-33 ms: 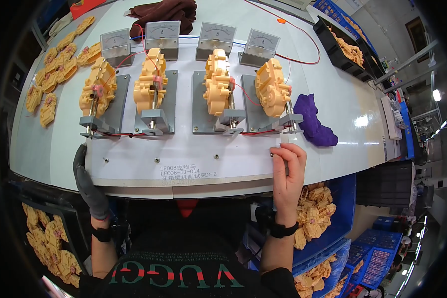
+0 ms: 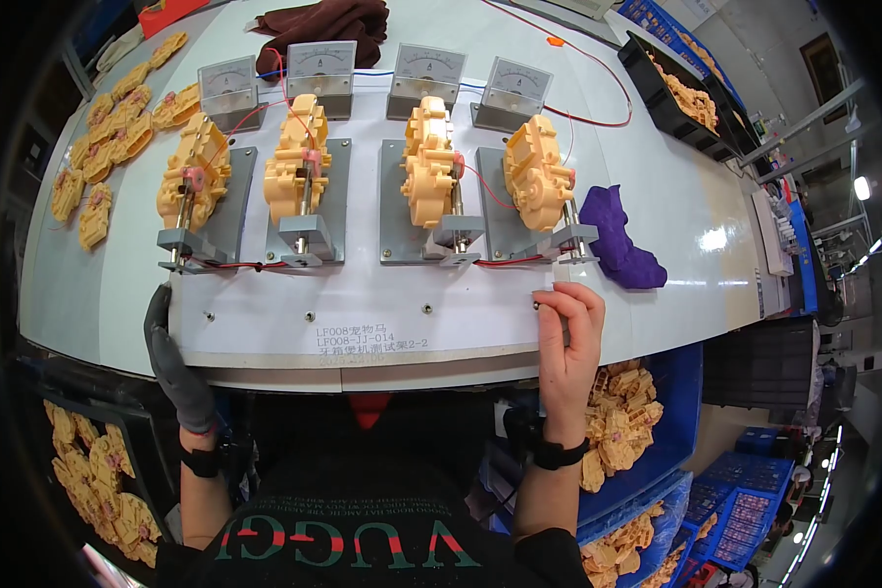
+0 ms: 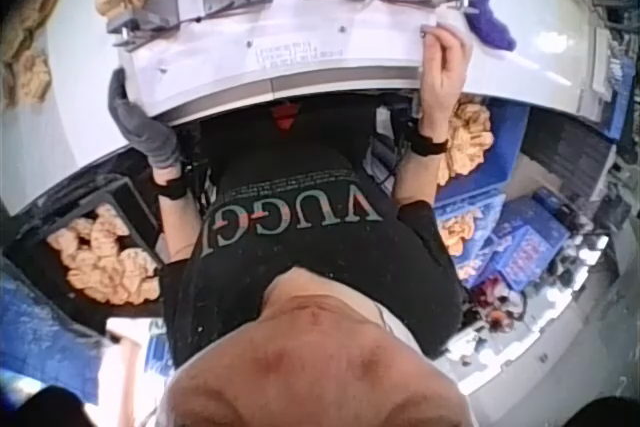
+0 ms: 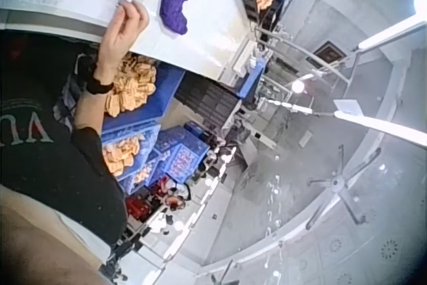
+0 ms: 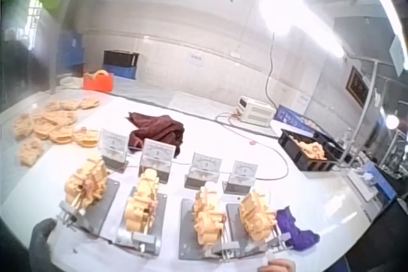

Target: Testing yellow plastic toy housings using a specialized electrical testing jig with analog gauges.

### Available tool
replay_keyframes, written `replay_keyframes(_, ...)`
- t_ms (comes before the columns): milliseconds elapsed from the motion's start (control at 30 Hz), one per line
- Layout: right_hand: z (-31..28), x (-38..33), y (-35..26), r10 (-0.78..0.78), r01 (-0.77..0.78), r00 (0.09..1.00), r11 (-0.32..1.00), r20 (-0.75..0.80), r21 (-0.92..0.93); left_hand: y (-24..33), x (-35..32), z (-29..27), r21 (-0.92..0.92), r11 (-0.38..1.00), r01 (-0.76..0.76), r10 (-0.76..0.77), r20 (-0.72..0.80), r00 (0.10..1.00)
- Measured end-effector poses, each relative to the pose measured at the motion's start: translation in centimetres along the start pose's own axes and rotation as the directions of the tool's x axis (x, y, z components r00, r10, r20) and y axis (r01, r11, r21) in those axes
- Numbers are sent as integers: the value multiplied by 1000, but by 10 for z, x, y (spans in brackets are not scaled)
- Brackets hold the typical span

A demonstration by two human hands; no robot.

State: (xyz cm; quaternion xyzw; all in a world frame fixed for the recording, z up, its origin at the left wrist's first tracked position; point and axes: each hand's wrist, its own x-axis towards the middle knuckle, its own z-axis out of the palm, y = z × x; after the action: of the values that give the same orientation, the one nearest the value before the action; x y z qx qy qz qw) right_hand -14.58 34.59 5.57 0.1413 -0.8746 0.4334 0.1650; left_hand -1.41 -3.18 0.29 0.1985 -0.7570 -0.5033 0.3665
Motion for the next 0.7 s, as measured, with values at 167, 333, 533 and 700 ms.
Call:
replay_keyframes(167,-1,0,1,6,-6,1000,1000,5,7,0,0,0,6,1000,-12,12,10,1000)
replay_keyframes(333,-1,0,0,17,-17,1000,1000,10,23,-1,-1,0,-11,1000,-8,9,5,1000)
replay_keyframes(533,0,0,1,15,-15,1000,1000,7,26,-2,0,0,-28,1000,-3,3,2,1000)
replay_keyframes(700,0,0,0,13,-13,1000,1000,7,14,-3,0,0,-39,999,-2,3,7,1000)
